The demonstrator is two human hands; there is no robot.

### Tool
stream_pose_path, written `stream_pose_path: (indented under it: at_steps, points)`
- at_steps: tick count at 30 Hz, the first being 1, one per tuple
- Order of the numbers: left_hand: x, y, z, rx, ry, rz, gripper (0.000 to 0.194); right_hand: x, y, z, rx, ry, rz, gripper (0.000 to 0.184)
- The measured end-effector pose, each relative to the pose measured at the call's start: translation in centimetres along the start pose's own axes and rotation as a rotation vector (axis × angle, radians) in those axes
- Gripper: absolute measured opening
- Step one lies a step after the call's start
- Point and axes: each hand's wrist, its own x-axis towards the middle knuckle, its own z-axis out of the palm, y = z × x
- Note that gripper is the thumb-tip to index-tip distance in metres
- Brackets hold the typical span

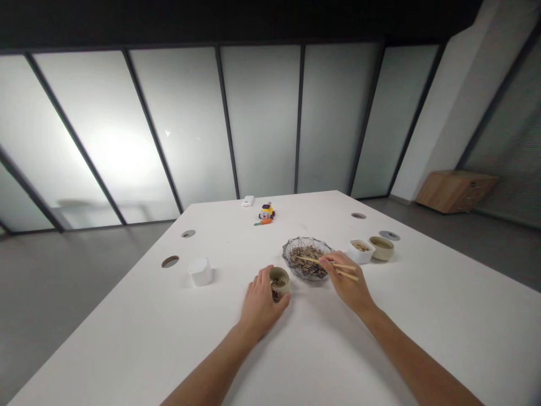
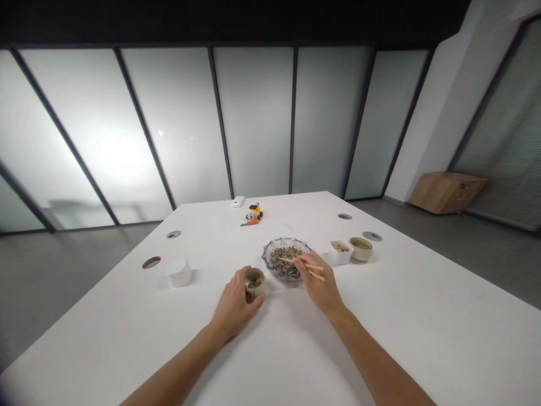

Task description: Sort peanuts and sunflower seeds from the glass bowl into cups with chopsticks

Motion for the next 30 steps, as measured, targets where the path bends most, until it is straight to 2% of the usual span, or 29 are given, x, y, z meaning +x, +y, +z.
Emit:
stream_pose_path:
  at_steps: [13,19,25,30]
  points:
    - [-0.02,0.10,-0.06,0.000,-0.012,0.008,0.066,-0.27,0.10,0.15,0.088,0.019,-0.009,0.036]
    - [0.03,0.04,-0.02,0.002,-0.015,-0.001,0.067,-0.22,0.05,0.13,0.102,0.080,-0.028,0.032]
    - [0.05,0.03,-0.05,0.000,-0.016,0.009,0.067,-0.43,0.33,0.42,0.116,0.025,0.013,0.034]
    - [0.07,0.11,-0.07,0.001,-0.026,-0.003,0.068,-0.52,0.69,0.42,0.081,0.028,0.009,0.037]
